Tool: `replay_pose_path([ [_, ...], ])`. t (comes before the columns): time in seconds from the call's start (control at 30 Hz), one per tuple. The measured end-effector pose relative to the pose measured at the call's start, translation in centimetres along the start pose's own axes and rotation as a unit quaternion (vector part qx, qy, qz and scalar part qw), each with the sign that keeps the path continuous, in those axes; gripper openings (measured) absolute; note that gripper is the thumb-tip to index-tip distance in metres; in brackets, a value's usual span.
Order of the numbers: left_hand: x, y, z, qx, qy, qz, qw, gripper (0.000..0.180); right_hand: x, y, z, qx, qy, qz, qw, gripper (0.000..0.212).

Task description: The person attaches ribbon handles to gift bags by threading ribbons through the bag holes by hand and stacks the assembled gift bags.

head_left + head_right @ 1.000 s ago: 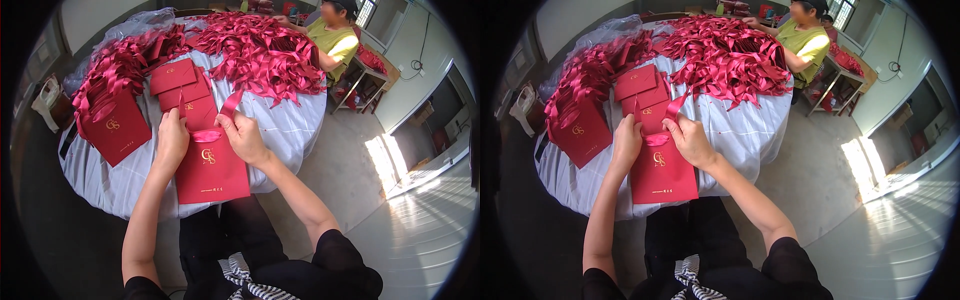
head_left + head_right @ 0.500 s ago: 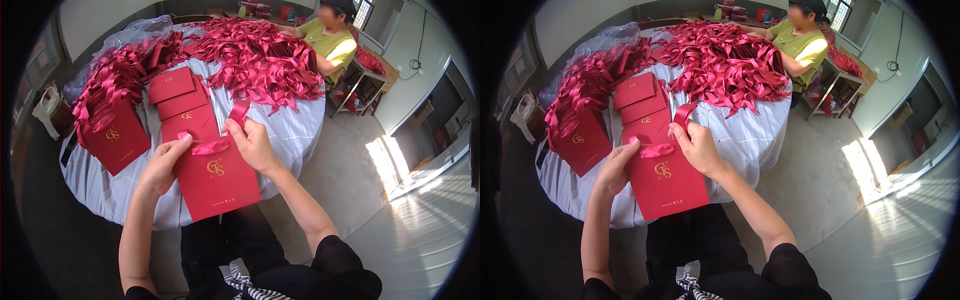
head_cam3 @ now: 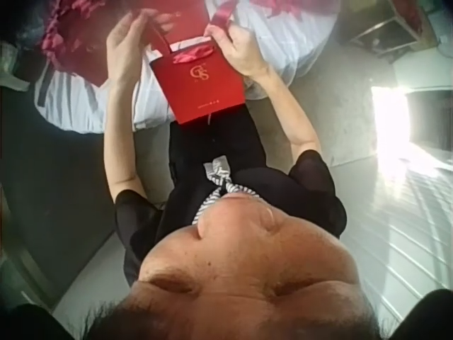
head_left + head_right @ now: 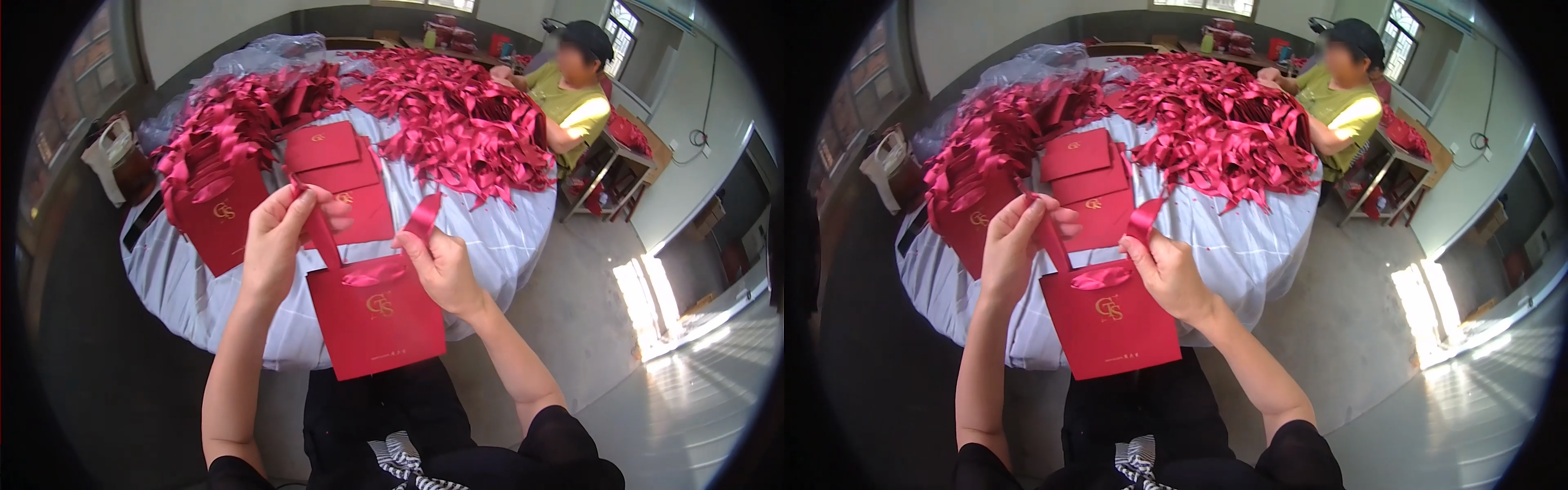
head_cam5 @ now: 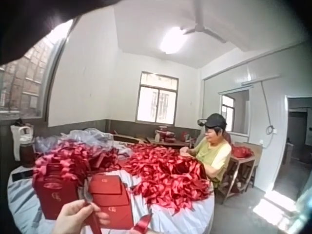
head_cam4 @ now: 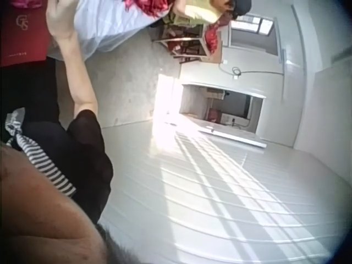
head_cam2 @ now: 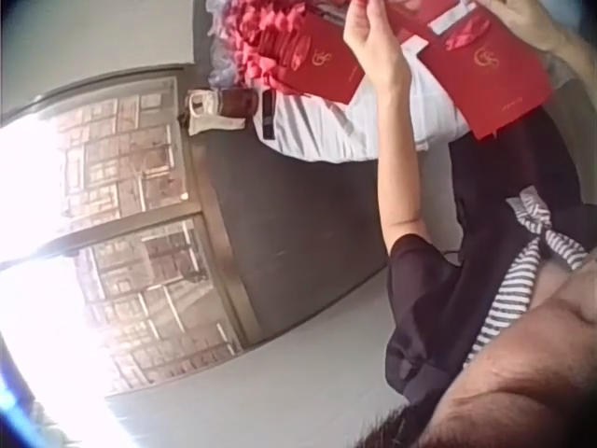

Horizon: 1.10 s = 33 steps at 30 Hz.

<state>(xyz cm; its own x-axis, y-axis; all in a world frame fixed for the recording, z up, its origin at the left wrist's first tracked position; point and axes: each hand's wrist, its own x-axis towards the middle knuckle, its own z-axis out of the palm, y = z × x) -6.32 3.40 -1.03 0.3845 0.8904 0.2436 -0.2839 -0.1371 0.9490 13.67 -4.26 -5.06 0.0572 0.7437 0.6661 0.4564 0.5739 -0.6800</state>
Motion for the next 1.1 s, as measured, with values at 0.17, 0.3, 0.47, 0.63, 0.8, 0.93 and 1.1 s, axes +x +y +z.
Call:
replay_pose_path([
  [0.17,-1.2,1.7,-0.4,-0.014,0.019,0.022,1.000,0.023,0.4,-1.5,-0.1,-0.021,-0.058,0.022,0.998,0.021],
  [0.3,-2.0,1.8,-2.5,-0.028,0.029,0.028,0.999,0.025,0.7,-1.4,1.8,-0.001,-0.052,0.002,0.999,0.022],
  [0.47,-2.7,5.2,-5.5,-0.090,0.021,0.048,0.995,0.025,2.7,-2.6,4.2,0.003,-0.053,-0.047,0.998,0.020],
  [0.63,-1.8,9.9,-9.0,-0.017,0.038,0.186,0.982,0.029,8.0,-4.7,7.5,0.004,0.019,-0.143,0.990,0.021],
  [0.8,-1.4,8.4,-12.6,0.146,0.249,0.293,0.911,0.041,13.2,-2.8,13.3,-0.032,0.020,-0.179,0.983,0.023],
  [0.93,-4.0,1.6,-15.9,0.172,0.351,0.090,0.916,0.046,13.3,1.5,16.9,-0.104,-0.008,-0.183,0.978,0.045],
  [1.1,-5.9,-2.5,-15.5,0.284,0.285,0.088,0.911,0.069,11.0,3.9,16.0,-0.055,-0.078,-0.032,0.995,0.056],
])
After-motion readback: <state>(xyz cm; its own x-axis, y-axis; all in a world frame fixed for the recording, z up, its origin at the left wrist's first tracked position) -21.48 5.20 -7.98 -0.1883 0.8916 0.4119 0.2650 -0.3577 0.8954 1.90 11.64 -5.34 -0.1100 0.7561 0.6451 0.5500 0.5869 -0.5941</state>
